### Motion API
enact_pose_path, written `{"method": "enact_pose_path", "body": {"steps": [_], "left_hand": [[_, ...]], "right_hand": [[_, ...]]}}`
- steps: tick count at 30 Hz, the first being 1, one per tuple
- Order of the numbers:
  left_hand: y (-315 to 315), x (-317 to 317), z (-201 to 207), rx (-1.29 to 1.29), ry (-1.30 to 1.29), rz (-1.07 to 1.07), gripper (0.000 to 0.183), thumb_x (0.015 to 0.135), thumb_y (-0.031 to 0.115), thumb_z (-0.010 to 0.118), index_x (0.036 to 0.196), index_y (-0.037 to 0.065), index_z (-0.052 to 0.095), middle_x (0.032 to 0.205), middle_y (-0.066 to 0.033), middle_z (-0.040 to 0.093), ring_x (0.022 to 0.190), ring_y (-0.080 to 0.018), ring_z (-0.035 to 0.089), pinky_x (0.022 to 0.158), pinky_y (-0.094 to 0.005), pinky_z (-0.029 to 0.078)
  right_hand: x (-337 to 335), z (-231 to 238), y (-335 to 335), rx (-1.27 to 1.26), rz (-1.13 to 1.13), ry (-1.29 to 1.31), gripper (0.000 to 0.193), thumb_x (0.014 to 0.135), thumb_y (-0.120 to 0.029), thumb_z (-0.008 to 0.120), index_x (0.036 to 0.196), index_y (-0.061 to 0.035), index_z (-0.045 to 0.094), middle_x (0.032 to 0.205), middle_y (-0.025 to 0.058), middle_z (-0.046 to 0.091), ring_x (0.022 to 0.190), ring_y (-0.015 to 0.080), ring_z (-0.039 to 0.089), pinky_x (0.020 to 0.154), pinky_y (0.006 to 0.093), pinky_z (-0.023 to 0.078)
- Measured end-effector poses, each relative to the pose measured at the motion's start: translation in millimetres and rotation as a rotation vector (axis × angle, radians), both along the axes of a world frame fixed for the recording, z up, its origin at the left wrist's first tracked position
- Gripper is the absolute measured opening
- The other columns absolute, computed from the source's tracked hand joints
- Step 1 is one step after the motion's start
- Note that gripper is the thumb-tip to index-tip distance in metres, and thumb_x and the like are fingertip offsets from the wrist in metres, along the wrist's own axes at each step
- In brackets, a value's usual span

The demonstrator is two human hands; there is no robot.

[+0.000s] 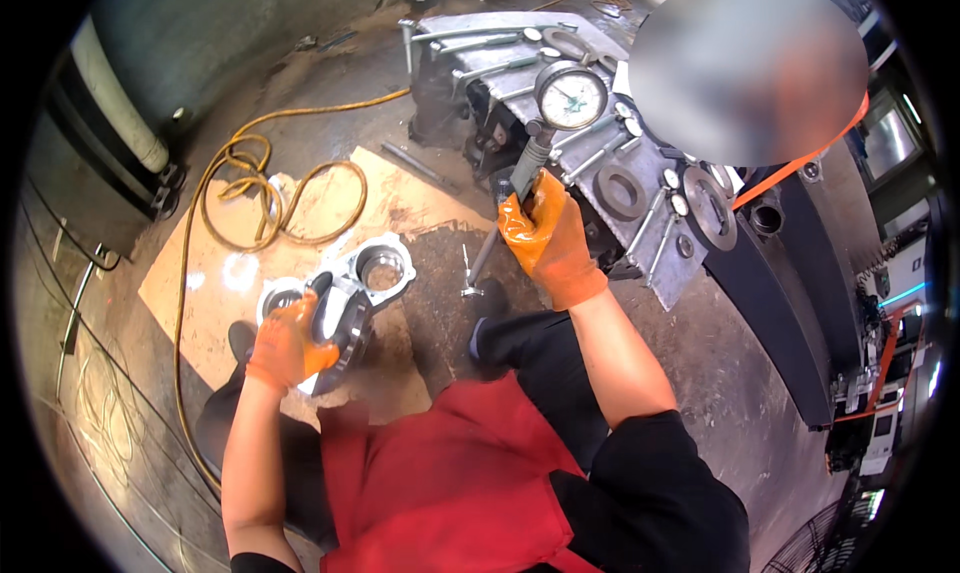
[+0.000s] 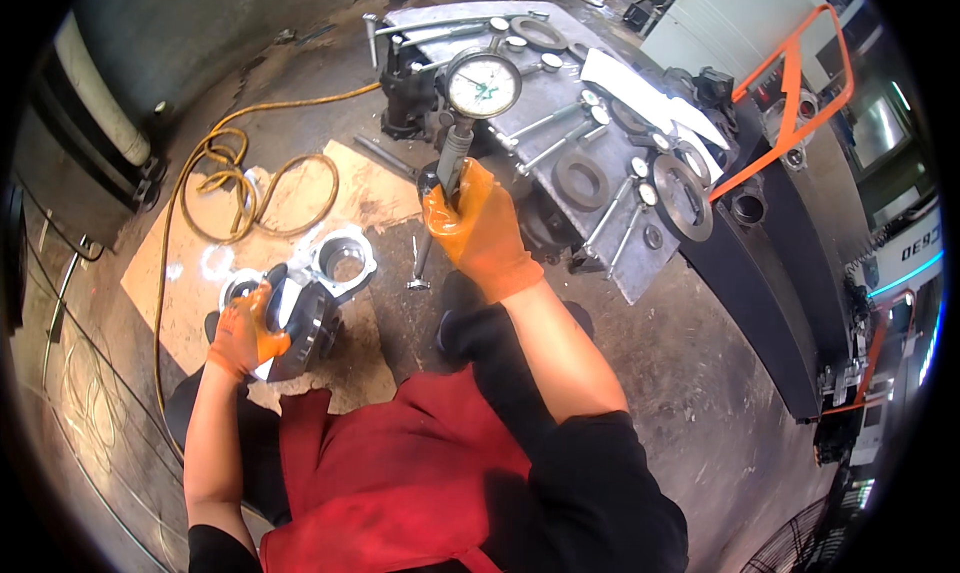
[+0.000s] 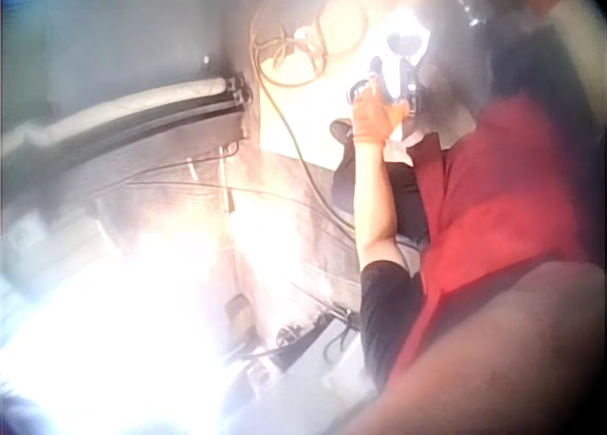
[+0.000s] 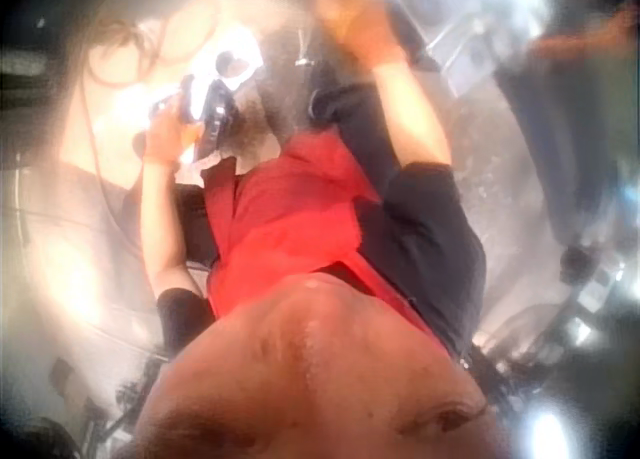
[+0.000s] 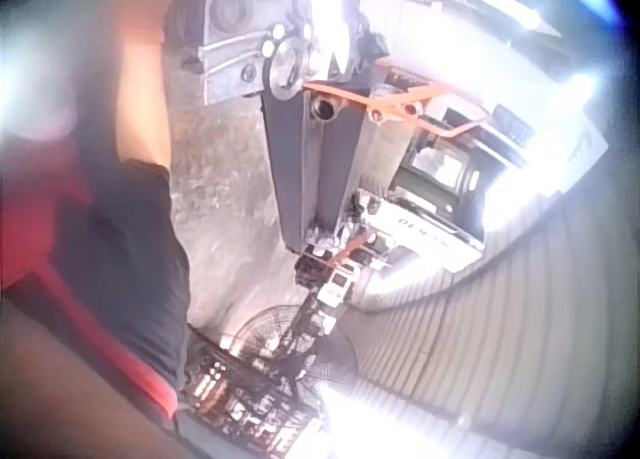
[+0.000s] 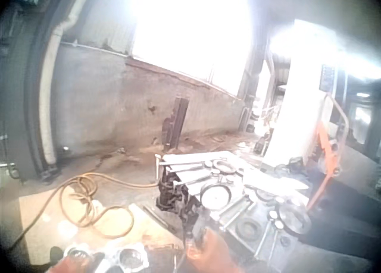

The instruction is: The person uses a dial bore gauge to measure the inner diameter of several holes in a metal casting, periodically returning the gauge to a stand on the workbench.

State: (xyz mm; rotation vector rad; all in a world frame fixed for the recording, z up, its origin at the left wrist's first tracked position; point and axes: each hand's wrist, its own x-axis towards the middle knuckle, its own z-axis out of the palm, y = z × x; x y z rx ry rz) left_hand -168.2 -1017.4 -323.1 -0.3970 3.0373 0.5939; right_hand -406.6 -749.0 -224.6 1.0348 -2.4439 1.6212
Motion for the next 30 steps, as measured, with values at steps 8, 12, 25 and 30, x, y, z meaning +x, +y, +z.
{"method": "enact_pose_path", "body": {"steps": [8, 12, 25, 30], "left_hand": [[6.3, 3.4, 3.9, -0.017, 0.014, 0.046, 0.078, 0.070, 0.031, 0.074, 0.134, -0.007, 0.051, 0.112, -0.0275, 0.066, 0.104, -0.0399, 0.064, 0.090, -0.0429, 0.052], [6.8, 1.6, 6.6, 0.040, -0.038, 0.056, 0.073, 0.071, 0.029, 0.074, 0.132, -0.006, 0.055, 0.128, -0.0253, 0.061, 0.119, -0.0368, 0.059, 0.103, -0.0396, 0.046], [8.1, -2.5, 6.7, 0.001, -0.075, 0.082, 0.074, 0.073, 0.023, 0.070, 0.138, -0.005, 0.050, 0.123, -0.0271, 0.062, 0.112, -0.0383, 0.062, 0.096, -0.0407, 0.049], [9.1, -3.1, 3.1, 0.012, -0.056, 0.108, 0.073, 0.073, 0.020, 0.070, 0.139, -0.004, 0.050, 0.121, -0.0252, 0.063, 0.109, -0.0384, 0.063, 0.095, -0.0414, 0.049]], "right_hand": [[28.4, -38.3, -15.8, -0.081, 0.214, 0.155, 0.019, 0.088, -0.007, 0.067, 0.105, -0.0008, 0.060, 0.082, 0.0119, 0.066, 0.077, 0.0267, 0.068, 0.067, 0.0359, 0.052], [26.5, -83.8, -30.8, -0.081, 0.311, 0.036, 0.024, 0.088, -0.008, 0.068, 0.109, 0.0019, 0.061, 0.090, 0.0125, 0.068, 0.079, 0.0263, 0.068, 0.072, 0.0336, 0.052], [4.2, -217.3, -96.5, 0.198, 0.271, 0.223, 0.038, 0.082, -0.028, 0.075, 0.100, 0.0023, 0.061, 0.086, 0.0186, 0.069, 0.084, 0.0361, 0.067, 0.072, 0.0411, 0.053], [11.8, -232.4, -98.1, 0.213, 0.253, 0.048, 0.034, 0.083, -0.024, 0.075, 0.104, -0.0003, 0.064, 0.093, 0.0163, 0.070, 0.088, 0.0315, 0.066, 0.077, 0.0387, 0.053]]}}
